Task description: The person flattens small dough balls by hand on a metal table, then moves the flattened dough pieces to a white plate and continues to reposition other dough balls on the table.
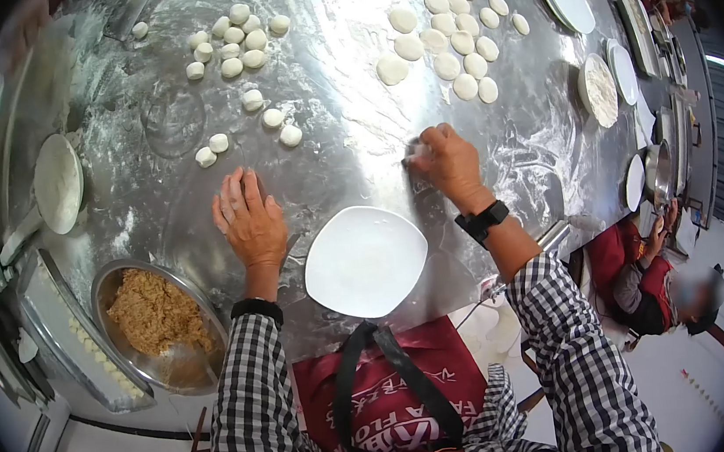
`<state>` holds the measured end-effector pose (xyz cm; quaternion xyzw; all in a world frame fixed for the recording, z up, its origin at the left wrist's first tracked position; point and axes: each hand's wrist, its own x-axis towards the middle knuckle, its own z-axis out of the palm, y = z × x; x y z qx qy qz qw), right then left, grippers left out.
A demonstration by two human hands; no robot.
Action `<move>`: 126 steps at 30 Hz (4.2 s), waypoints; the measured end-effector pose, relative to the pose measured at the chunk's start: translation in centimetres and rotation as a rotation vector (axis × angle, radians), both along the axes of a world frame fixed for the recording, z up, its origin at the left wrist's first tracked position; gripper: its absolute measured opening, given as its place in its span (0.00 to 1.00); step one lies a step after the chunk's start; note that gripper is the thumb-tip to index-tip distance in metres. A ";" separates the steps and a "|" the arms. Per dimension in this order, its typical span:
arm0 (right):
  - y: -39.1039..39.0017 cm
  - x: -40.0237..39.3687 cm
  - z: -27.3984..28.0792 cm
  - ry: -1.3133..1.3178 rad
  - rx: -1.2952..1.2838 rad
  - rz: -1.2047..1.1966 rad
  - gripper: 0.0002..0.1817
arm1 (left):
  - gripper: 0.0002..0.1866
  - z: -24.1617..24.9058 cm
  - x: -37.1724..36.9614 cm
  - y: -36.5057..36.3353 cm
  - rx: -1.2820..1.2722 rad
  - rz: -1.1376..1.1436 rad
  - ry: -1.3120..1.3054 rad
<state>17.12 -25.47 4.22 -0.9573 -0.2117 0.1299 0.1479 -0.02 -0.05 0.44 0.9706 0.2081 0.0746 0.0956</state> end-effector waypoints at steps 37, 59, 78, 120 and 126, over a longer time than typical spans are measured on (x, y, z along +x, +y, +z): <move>3.2 -0.4 -2.4 -0.144 0.054 0.278 0.32 | 0.27 0.8 0.0 0.0 0.005 -0.052 -0.029; 1.2 4.4 2.1 0.254 0.375 0.129 0.16 | 0.29 0.6 0.1 0.0 -0.003 -0.040 0.003; 9.7 18.2 -1.5 -0.338 0.220 0.021 0.18 | 0.31 1.1 0.2 0.4 -0.122 -0.032 0.026; -2.5 -0.1 -0.6 -0.078 0.425 0.023 0.20 | 0.29 -0.1 0.0 -0.1 0.013 -0.025 -0.043; -3.6 0.1 0.0 0.173 0.306 -0.129 0.22 | 0.30 -0.2 -0.1 -0.1 0.026 -0.013 -0.023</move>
